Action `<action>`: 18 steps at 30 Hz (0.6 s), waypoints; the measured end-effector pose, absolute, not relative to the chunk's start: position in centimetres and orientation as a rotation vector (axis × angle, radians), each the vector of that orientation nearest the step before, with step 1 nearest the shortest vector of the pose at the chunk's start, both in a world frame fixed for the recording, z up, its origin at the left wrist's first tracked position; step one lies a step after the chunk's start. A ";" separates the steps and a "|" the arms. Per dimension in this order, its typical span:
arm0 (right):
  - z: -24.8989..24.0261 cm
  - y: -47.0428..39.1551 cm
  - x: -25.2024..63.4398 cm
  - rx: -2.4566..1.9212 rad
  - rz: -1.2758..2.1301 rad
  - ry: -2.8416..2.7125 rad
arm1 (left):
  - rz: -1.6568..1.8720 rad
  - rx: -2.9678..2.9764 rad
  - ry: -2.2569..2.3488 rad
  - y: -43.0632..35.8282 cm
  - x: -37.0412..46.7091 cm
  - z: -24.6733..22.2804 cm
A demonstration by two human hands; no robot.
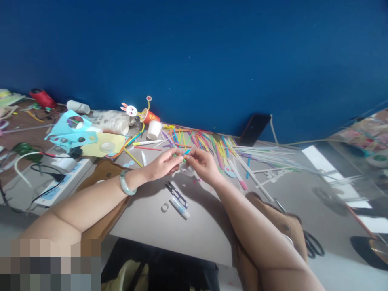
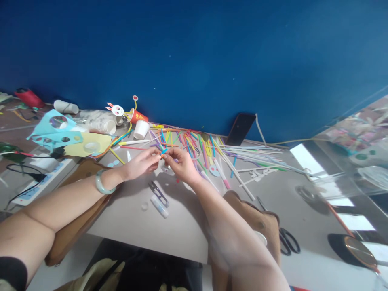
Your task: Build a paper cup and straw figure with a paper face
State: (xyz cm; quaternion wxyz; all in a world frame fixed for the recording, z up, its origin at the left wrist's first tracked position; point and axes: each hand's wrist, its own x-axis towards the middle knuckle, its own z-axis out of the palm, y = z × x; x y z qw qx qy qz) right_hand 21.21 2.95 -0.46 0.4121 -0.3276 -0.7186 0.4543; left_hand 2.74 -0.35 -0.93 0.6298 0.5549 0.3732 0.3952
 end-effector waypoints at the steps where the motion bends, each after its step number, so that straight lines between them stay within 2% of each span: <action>1: -0.5 2.9 21.2 -0.829 1.165 -1.793 | 0.928 1.274 0.842 -0.3 2.8 -1.1; 10: 0.2 2.6 21.3 -0.836 1.365 -1.721 | 1.019 1.343 0.817 0.1 2.9 -2.1; 18: 0.0 2.5 20.8 -0.893 1.383 -1.613 | 1.061 1.473 0.915 -0.2 2.9 -1.7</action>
